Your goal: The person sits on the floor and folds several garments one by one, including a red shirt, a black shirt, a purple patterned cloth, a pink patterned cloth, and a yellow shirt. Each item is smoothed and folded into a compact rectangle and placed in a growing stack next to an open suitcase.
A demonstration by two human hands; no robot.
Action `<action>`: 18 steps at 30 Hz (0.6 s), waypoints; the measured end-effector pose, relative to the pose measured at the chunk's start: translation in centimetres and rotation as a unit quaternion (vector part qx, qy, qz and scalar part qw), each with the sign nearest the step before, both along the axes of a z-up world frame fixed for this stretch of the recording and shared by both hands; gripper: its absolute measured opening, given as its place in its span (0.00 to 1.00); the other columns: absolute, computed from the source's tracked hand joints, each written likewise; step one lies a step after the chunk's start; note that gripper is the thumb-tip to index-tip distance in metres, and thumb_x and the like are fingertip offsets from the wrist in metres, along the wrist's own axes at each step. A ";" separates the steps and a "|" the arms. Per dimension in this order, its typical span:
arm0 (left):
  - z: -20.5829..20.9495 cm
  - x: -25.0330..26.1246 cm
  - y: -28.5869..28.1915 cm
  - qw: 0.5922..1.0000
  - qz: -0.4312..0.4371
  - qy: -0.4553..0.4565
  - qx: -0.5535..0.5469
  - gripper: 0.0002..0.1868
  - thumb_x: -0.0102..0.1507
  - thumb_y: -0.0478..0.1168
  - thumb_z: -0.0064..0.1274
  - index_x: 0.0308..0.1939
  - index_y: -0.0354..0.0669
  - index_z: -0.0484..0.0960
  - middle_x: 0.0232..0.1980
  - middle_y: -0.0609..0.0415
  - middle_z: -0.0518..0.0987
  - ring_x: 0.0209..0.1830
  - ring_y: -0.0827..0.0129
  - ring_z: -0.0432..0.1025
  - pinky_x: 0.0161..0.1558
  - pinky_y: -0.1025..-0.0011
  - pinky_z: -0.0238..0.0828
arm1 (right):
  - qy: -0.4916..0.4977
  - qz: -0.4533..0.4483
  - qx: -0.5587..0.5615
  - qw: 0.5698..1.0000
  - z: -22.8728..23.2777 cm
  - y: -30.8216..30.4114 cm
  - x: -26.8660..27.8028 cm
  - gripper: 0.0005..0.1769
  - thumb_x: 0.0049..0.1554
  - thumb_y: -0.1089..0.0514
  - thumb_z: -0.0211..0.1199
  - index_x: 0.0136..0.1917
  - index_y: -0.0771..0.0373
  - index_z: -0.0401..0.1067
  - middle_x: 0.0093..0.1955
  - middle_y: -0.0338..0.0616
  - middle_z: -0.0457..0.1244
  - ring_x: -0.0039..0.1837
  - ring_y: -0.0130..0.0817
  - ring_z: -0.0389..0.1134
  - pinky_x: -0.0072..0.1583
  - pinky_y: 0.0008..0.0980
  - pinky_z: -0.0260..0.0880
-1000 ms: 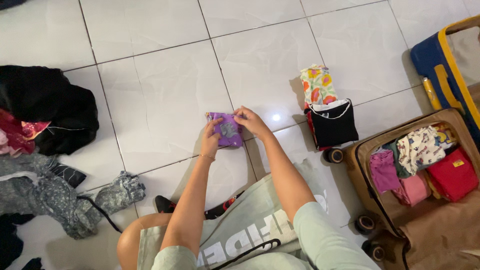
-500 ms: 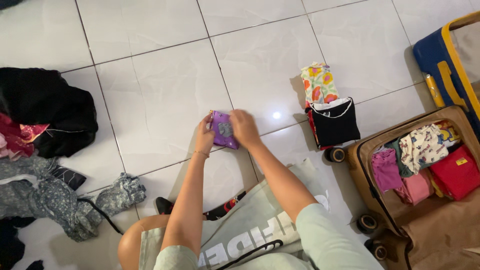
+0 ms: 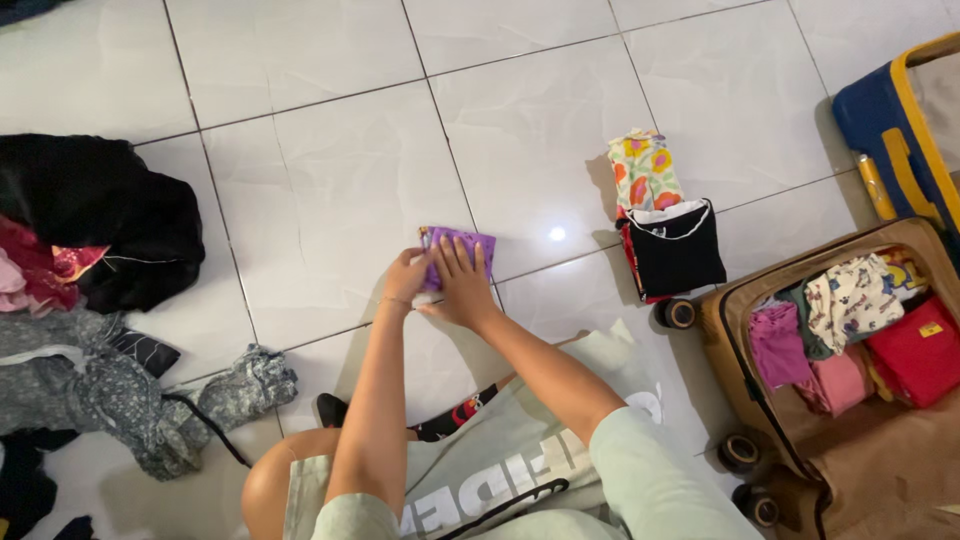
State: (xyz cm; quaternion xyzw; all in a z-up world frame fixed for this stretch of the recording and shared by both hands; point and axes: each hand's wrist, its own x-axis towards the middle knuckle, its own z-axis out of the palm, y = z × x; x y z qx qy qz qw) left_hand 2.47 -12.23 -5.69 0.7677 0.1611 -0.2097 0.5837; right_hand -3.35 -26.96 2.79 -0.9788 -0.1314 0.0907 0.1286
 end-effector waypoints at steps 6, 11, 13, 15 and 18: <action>5.8 0.1 0.6 0.940 0.048 0.060 -0.332 0.38 0.64 0.60 0.49 0.75 0.47 0.65 0.64 0.41 0.76 0.64 0.56 0.70 0.62 0.60 0.65 | -0.012 -0.096 0.205 0.974 -1.7 -3.3 3.4 0.37 0.55 0.59 0.63 0.77 0.63 0.62 0.70 0.53 0.63 0.72 0.49 0.59 0.71 0.51 0.58; 11.5 -1.7 -3.8 0.985 0.025 -0.109 -0.132 0.50 0.59 0.47 0.63 0.79 0.48 0.50 0.70 0.50 0.60 0.70 0.62 0.56 0.66 0.58 0.57 | 0.277 -0.280 0.665 0.634 3.9 -10.3 5.1 0.22 0.55 0.63 0.63 0.62 0.70 0.72 0.54 0.49 0.70 0.54 0.38 0.72 0.57 0.37 0.73; 13.4 -2.4 -5.0 0.959 -0.005 -0.035 -0.281 0.49 0.61 0.46 0.60 0.80 0.46 0.50 0.69 0.49 0.68 0.70 0.63 0.61 0.68 0.59 0.57 | 0.291 -0.306 0.702 0.574 6.5 -12.8 4.9 0.20 0.53 0.63 0.62 0.59 0.67 0.73 0.51 0.48 0.70 0.49 0.36 0.74 0.53 0.36 0.75; 15.1 -2.9 -7.0 0.922 -0.029 0.018 -0.385 0.47 0.61 0.44 0.59 0.79 0.44 0.51 0.68 0.50 0.72 0.69 0.63 0.65 0.68 0.60 0.59 | 0.256 -0.286 0.717 0.582 8.2 -14.4 4.7 0.19 0.53 0.64 0.64 0.59 0.68 0.73 0.51 0.46 0.70 0.50 0.34 0.73 0.53 0.34 0.75; 17.1 -2.8 -11.0 0.900 -0.052 0.035 -0.432 0.42 0.60 0.38 0.61 0.76 0.39 0.57 0.66 0.52 0.72 0.66 0.64 0.67 0.66 0.61 0.65 | 0.208 -0.295 0.726 0.585 9.6 -18.0 4.6 0.22 0.55 0.63 0.66 0.62 0.71 0.72 0.53 0.47 0.69 0.50 0.34 0.71 0.52 0.33 0.73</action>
